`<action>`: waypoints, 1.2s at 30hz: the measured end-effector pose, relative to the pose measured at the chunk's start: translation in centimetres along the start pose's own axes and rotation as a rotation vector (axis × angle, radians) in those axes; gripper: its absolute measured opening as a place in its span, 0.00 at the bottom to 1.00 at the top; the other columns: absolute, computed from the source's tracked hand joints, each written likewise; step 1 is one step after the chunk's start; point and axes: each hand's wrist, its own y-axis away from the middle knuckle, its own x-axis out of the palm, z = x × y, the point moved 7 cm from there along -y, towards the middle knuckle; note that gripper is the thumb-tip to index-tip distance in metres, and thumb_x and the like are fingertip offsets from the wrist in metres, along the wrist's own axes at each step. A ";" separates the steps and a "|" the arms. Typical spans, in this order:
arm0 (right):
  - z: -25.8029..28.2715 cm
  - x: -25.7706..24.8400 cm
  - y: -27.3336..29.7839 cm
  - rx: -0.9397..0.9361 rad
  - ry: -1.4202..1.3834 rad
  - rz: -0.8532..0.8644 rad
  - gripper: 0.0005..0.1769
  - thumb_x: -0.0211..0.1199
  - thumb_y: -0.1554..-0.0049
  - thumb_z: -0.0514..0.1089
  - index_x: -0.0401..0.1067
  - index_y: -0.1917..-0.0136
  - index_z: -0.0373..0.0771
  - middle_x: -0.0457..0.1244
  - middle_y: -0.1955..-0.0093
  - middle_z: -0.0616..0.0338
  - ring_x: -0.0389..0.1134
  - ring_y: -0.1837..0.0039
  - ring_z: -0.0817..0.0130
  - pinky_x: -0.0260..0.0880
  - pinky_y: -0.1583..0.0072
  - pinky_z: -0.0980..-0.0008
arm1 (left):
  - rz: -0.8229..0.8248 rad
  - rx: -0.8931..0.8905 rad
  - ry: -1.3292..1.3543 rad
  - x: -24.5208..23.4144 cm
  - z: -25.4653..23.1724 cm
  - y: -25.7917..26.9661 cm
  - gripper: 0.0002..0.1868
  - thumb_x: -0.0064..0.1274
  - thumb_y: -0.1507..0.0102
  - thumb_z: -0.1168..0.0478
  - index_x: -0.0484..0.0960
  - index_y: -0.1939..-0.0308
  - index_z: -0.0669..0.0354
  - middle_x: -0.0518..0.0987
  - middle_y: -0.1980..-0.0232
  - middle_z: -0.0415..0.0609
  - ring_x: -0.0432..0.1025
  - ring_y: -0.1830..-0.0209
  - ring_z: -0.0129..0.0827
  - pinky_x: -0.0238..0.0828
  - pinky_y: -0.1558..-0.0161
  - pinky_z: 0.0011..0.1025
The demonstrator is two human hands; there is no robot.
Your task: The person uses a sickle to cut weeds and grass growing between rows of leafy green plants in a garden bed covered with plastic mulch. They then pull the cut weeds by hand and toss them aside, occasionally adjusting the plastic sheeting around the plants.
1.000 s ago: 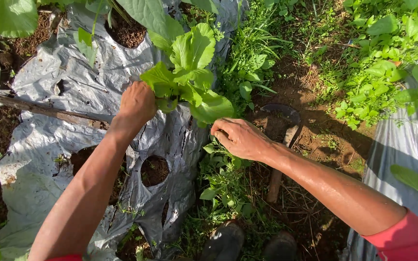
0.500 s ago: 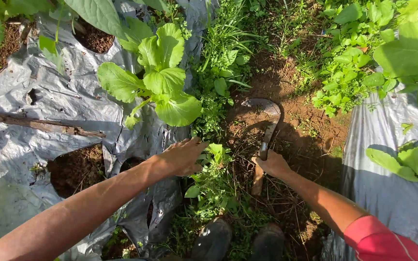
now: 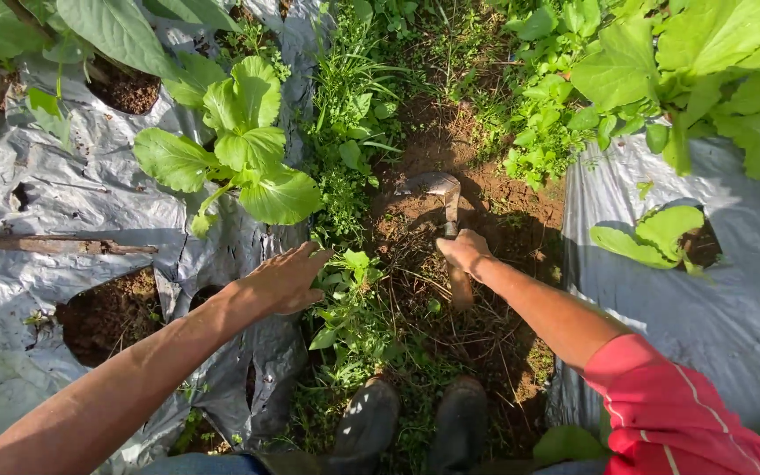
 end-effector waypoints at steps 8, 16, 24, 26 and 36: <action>19.7 -5.8 21.4 -0.108 0.280 -0.190 0.29 0.60 0.39 0.36 0.58 0.28 0.23 0.64 0.49 0.39 0.68 0.66 0.62 0.72 0.68 0.65 | -0.258 0.065 -0.100 -6.2 -4.6 9.0 0.34 0.56 0.34 0.55 0.64 0.25 0.56 0.66 0.28 0.65 0.69 0.32 0.59 0.77 0.42 0.52; 27.1 -8.7 31.0 -0.152 0.421 -0.322 0.26 0.58 0.36 0.40 0.61 0.29 0.27 0.65 0.56 0.45 0.67 0.67 0.66 0.73 0.65 0.65 | -0.324 0.059 -0.080 -3.2 -3.5 12.7 0.32 0.56 0.34 0.54 0.67 0.27 0.55 0.66 0.27 0.67 0.73 0.36 0.59 0.80 0.46 0.51; 22.0 -9.7 31.4 -0.108 0.223 -0.281 0.35 0.57 0.35 0.45 0.53 0.22 0.23 0.67 0.55 0.34 0.73 0.62 0.53 0.81 0.59 0.56 | -0.242 0.031 -0.153 -1.3 0.6 8.1 0.33 0.59 0.35 0.52 0.68 0.28 0.55 0.72 0.30 0.63 0.74 0.35 0.57 0.77 0.42 0.54; 17.7 -9.2 29.6 -0.027 0.117 -0.345 0.34 0.60 0.37 0.51 0.59 0.27 0.26 0.67 0.60 0.39 0.70 0.66 0.56 0.78 0.64 0.58 | -0.245 -0.028 -0.117 -2.5 0.4 5.8 0.35 0.59 0.36 0.53 0.67 0.27 0.55 0.71 0.31 0.64 0.73 0.35 0.58 0.76 0.41 0.56; 3.8 -8.4 -3.9 -0.025 -0.417 -0.317 0.27 0.46 0.32 0.65 0.66 0.48 0.38 0.59 0.64 0.60 0.63 0.66 0.72 0.66 0.68 0.76 | -0.140 -0.020 0.034 -6.1 -4.6 -18.5 0.30 0.58 0.35 0.57 0.67 0.29 0.57 0.67 0.29 0.66 0.69 0.32 0.60 0.68 0.35 0.60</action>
